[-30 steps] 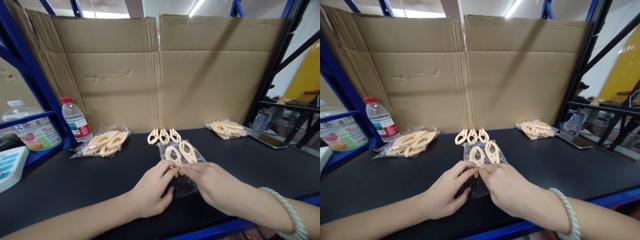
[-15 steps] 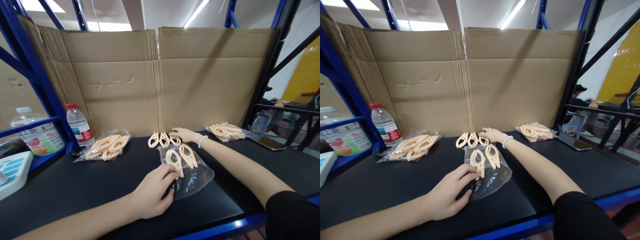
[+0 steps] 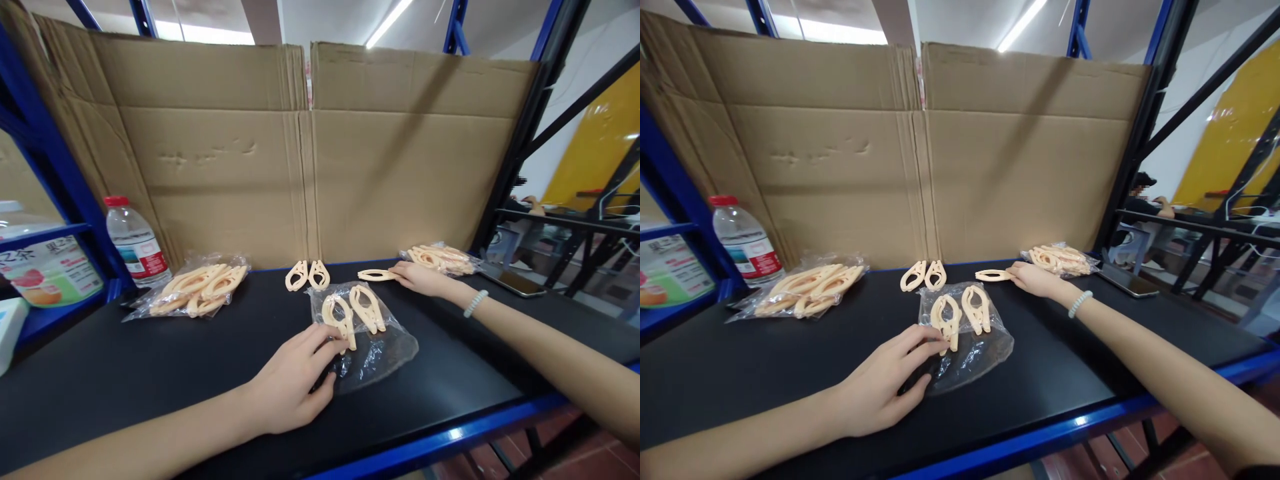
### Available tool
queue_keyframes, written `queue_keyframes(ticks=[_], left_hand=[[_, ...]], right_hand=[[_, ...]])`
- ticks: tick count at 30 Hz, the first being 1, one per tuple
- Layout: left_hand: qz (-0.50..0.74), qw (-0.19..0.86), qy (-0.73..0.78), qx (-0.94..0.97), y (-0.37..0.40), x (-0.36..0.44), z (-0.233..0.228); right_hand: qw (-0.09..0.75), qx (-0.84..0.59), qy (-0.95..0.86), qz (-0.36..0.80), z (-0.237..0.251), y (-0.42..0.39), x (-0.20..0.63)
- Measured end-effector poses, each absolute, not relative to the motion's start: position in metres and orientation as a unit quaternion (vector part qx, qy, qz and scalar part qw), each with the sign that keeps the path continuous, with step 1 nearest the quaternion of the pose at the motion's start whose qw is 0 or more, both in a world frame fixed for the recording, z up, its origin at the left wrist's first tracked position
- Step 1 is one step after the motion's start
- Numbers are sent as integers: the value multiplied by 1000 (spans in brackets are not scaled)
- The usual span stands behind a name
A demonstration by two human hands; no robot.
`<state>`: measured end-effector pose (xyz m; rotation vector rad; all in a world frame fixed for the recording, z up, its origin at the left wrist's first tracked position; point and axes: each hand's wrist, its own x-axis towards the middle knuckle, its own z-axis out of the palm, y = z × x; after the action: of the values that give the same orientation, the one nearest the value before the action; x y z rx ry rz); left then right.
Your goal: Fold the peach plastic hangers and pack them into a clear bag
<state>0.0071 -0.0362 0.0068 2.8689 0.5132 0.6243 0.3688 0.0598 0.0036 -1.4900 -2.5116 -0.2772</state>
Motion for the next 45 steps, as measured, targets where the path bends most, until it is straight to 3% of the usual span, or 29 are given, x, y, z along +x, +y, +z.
queue_keyframes(ticks=[6, 11, 14, 22, 26, 34, 45], left_hand=[[224, 79, 168, 957, -37, 8, 5], [220, 75, 168, 958, -37, 8, 5], [223, 68, 172, 957, -36, 7, 5], [242, 48, 188, 951, -37, 7, 1], [231, 46, 192, 953, -38, 7, 2], [232, 46, 196, 951, -38, 7, 0], [220, 44, 189, 956, -38, 7, 2]], right_hand=[[213, -498, -827, -148, 17, 7, 372], [389, -452, -773, -215, 53, -47, 340], [426, -440, -749, -253, 71, -91, 312], [252, -312, -877, -266, 59, -147, 243], [236, -265, -866, -351, 46, -128, 228], [233, -286, -854, -367, 57, -142, 231], [95, -364, -824, -424, 13, -76, 230]])
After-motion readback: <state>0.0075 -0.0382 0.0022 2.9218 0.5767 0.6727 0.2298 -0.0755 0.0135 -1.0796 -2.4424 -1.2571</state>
